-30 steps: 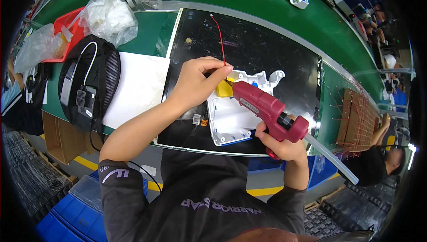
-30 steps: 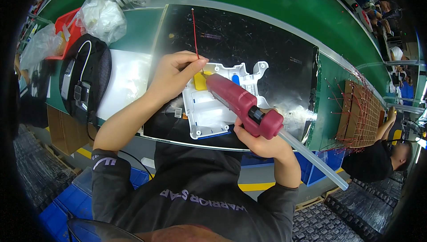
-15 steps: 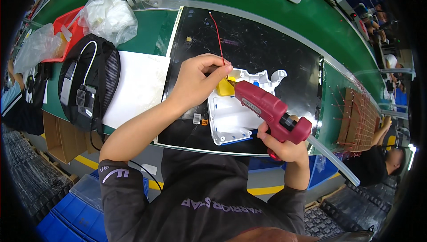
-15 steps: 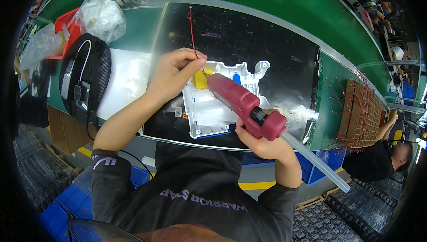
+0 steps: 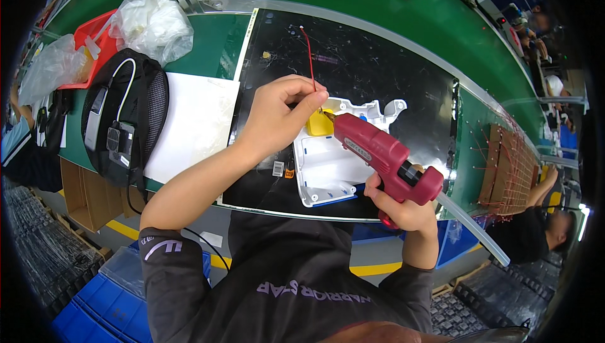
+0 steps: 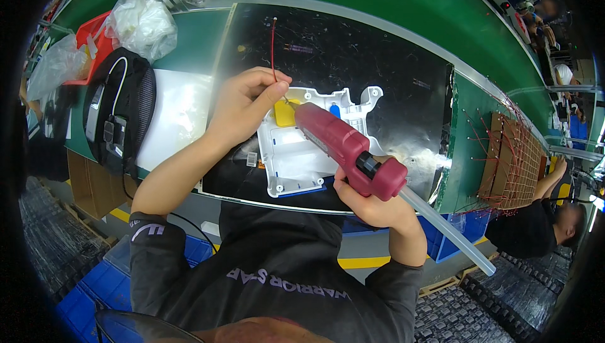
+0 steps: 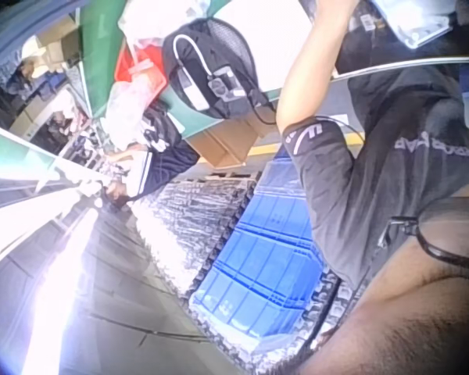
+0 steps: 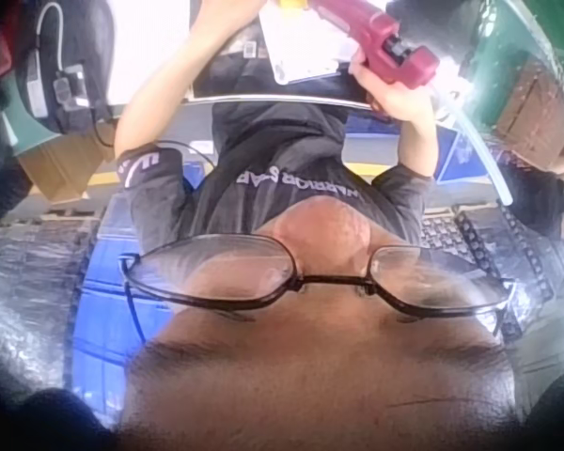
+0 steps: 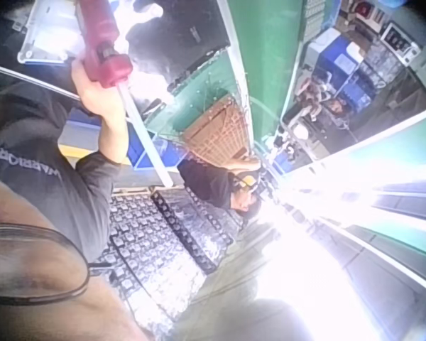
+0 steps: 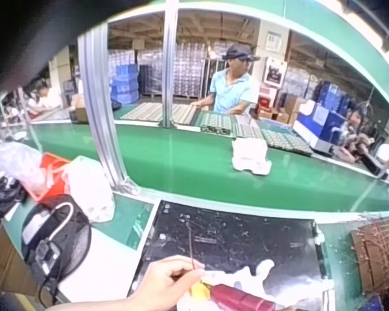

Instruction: Secure a red wire inside a plastic housing using a hot glue gun.

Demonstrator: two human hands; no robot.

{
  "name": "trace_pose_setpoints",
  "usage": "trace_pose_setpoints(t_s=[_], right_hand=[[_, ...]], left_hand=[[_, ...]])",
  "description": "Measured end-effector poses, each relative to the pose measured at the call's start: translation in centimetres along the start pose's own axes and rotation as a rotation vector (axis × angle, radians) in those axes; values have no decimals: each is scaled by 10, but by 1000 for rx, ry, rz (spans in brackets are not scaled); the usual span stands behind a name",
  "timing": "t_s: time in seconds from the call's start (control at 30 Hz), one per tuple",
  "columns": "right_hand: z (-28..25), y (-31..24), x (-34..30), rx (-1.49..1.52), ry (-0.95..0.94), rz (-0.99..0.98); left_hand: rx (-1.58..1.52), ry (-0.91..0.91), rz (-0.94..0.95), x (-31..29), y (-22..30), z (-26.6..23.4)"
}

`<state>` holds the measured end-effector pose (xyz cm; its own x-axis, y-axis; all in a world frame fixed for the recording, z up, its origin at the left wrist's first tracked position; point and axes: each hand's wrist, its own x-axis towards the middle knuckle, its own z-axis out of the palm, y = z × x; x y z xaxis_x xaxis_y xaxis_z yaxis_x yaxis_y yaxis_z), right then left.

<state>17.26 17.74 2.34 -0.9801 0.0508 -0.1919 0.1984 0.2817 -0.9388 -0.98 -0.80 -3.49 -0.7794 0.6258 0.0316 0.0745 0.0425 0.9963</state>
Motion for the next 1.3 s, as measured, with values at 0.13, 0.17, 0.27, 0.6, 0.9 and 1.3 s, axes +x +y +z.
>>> trace_pose_setpoints(t_s=[0.13, 0.17, 0.27, 0.6, 0.9, 1.3], right_hand=[[-1, -1, 0, 5, 2, 0], [-1, -1, 0, 6, -1, 3], [-1, 1, -1, 10, 2, 9], [-1, 2, 0, -56, 3, -59], [-2, 2, 0, -59, -17, -31], [-1, 2, 0, -3, 4, 7]], left_hand=[[32, 8, 19, 1, -2, 0], [32, 8, 18, 1, -2, 0], [42, 13, 34, 1, -3, 0], [46, 23, 103, 2, -11, 3], [16, 42, 158, 3, -14, 3], [2, 35, 166, 2, -15, 3]])
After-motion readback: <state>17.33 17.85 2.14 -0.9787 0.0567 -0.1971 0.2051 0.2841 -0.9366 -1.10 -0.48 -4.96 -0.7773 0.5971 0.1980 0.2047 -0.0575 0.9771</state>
